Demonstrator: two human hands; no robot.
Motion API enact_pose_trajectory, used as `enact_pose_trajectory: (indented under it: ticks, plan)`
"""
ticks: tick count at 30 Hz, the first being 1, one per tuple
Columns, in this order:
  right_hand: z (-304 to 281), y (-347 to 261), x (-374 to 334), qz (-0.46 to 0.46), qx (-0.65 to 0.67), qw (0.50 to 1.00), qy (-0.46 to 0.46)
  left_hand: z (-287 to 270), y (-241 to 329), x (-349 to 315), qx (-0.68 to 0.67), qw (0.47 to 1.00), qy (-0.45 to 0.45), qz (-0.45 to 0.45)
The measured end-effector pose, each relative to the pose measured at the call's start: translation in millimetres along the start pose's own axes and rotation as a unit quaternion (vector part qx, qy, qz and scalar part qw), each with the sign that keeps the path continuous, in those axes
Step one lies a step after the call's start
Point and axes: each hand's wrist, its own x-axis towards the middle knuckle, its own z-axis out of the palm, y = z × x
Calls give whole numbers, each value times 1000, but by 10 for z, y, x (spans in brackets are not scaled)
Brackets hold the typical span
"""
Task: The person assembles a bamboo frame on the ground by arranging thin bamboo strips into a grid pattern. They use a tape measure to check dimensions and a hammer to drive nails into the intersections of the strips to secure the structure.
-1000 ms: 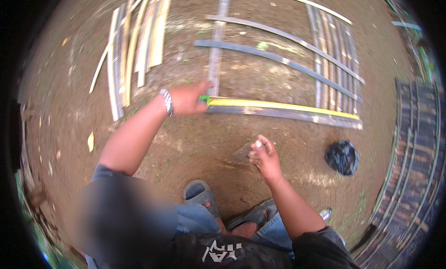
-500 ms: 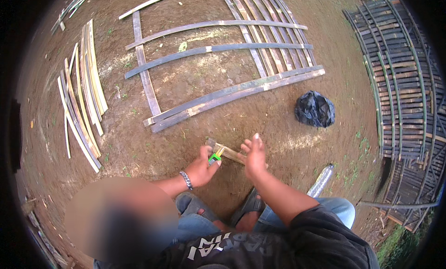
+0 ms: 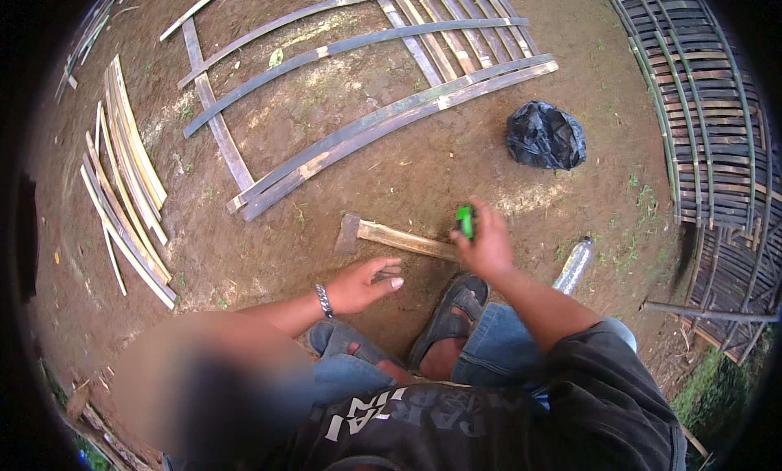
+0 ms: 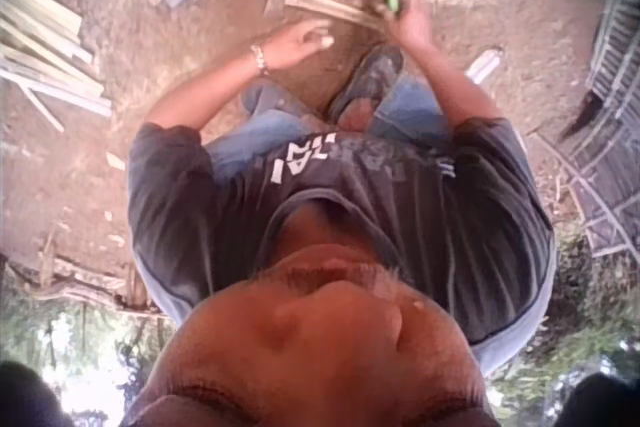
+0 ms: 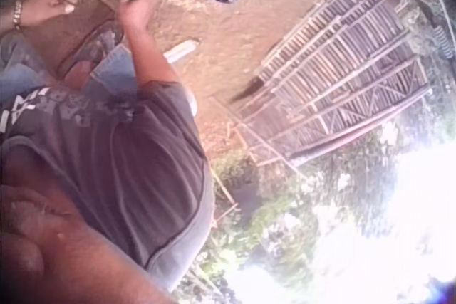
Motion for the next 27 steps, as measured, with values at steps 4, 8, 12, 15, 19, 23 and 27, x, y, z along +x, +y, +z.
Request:
enact_pose_trajectory:
  ticks: [4,8,12,15,19,23,27]
  plan:
    - [-192,466,230,-11,-98,994,57,-61,-80,-71,76,995,56,-41]
    - [-523,673,765,-92,-87,936,328,-163,-12,-167,88,994,46,-39]
    - [-1128,1440,1576,15,-54,931,360,-109,-73,-132,87,995,50,-8]
    - [-1210,1738,1976,70,-218,965,129,-44,127,-182,121,992,21,-37]
    - [-798,1658,2368,153,-307,939,32,146,-34,-322,119,992,23,-33]
    - [-771,2112,2459,129,-292,943,94,202,-230,-389,117,992,42,-11]
    - [-796,1880,2388,119,-264,951,110,116,-221,-497,102,990,100,-22]
